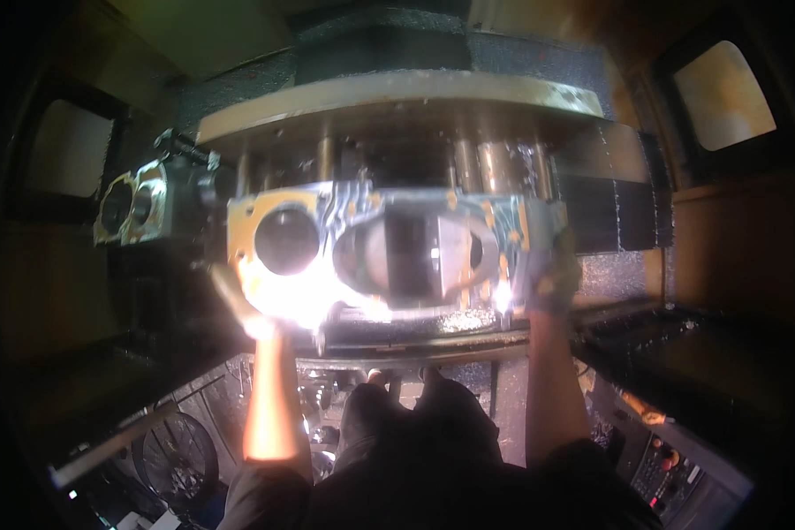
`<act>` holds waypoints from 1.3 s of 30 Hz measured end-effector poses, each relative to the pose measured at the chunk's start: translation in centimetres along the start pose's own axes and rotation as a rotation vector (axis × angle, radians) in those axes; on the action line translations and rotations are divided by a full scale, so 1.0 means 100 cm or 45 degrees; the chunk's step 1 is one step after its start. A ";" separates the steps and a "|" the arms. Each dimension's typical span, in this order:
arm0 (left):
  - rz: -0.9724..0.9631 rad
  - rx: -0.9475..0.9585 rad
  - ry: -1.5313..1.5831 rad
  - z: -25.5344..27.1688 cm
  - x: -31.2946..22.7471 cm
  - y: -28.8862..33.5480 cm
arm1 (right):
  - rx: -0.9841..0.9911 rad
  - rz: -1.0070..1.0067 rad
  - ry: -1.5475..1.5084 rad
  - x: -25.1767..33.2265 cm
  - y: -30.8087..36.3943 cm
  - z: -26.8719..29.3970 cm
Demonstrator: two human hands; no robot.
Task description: The person carries several metal engine components across a workshop, places one into a CNC milling machine, uses an air gun to clean the workpiece and the machine interior, and سپس uses a wrench to secure the component onto the machine's worktable.
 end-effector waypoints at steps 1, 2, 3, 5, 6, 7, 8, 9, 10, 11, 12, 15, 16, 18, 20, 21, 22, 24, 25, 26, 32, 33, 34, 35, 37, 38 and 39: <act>-0.060 -0.252 -0.196 0.020 -0.006 0.000 | -0.013 -0.234 -0.123 -0.018 0.002 0.000; -0.244 -0.184 -0.552 -0.002 -0.020 0.000 | -0.065 -0.219 -0.014 -0.015 0.006 0.013; -0.472 -0.194 -0.883 -0.016 -0.040 0.010 | -0.110 -0.185 0.061 -0.013 0.000 0.014; -0.216 0.021 -0.314 -0.078 -0.029 -0.020 | -0.156 0.283 0.273 -0.004 -0.028 0.027; -0.223 -0.013 -0.544 -0.057 -0.012 -0.024 | -0.194 0.498 0.394 -0.009 -0.039 0.031; -0.179 -0.045 -0.424 -0.050 -0.019 -0.005 | -0.164 0.400 0.353 0.000 -0.012 0.018; -0.140 -0.080 -0.303 -0.051 -0.028 0.008 | -0.163 0.299 0.348 0.010 -0.024 -0.001; -0.171 -0.194 -0.297 -0.053 -0.035 -0.001 | -0.185 0.176 0.381 0.020 -0.022 -0.007; -0.217 -0.243 -0.576 -0.072 -0.054 -0.011 | -0.217 0.055 0.407 0.031 -0.019 -0.008; -0.722 -0.327 -1.272 -0.084 -0.078 -0.005 | -0.247 0.149 0.369 0.038 -0.027 -0.009; -1.020 -0.345 -1.648 -0.075 -0.075 -0.004 | -0.265 0.194 0.344 0.041 -0.022 -0.018; -1.603 -0.512 -1.963 -0.014 -0.049 0.003 | -0.144 0.418 0.830 0.022 0.004 -0.003; -0.972 0.058 -1.137 -0.004 -0.029 -0.028 | -0.120 0.495 0.872 0.017 0.001 0.004; -0.380 -0.010 -0.254 -0.012 -0.017 -0.038 | -0.146 0.425 0.668 0.004 -0.012 0.018; -0.485 -0.206 -0.567 0.012 -0.020 -0.034 | -0.148 0.460 0.654 0.002 -0.004 0.015; -0.554 -0.271 -0.783 0.023 -0.022 -0.030 | -0.102 0.666 0.885 0.023 0.005 0.001; -0.682 -0.222 -1.112 0.023 -0.019 -0.026 | -0.064 0.883 1.111 0.034 0.013 -0.013; -0.955 -0.174 -1.721 0.019 -0.013 -0.013 | -0.077 0.548 0.523 0.010 0.003 0.012; -1.127 -0.222 -1.983 0.012 -0.015 -0.004 | -0.105 0.237 0.028 -0.002 -0.003 0.014; -1.337 -0.356 -2.188 0.007 -0.018 0.009 | -0.132 -0.080 -0.461 -0.022 -0.004 0.010; -1.825 -0.532 -2.338 -0.019 -0.018 0.024 | -0.061 -0.166 -0.670 -0.018 -0.004 0.004; -1.654 -0.428 -2.131 -0.013 -0.021 0.018 | -0.028 -0.116 -0.639 -0.014 -0.007 0.003; -1.452 -0.350 -1.933 -0.005 -0.019 0.010 | -0.007 -0.059 -0.597 -0.012 -0.012 0.009; -1.350 -0.328 -1.824 0.001 -0.022 0.003 | -0.033 -0.102 -0.577 -0.021 -0.017 0.017; -1.155 -0.292 -1.657 0.016 -0.025 -0.002 | -0.027 -0.074 -0.487 -0.022 -0.016 0.014; -1.107 -0.276 -1.623 0.018 -0.024 -0.006 | -0.038 -0.054 -0.442 -0.020 -0.013 0.016; -1.078 -0.255 -1.610 0.021 -0.023 -0.010 | -0.088 -0.077 -0.466 -0.003 -0.003 -0.006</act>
Point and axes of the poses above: each hand's wrist, its own y-axis away from the middle knuckle, its own z-axis out of the back of the hand, x = y × z, the point moved 9 cm from there along -y, towards the middle knuckle, and after that the axes turned 13 degrees about -y, right-handed, at the moved point
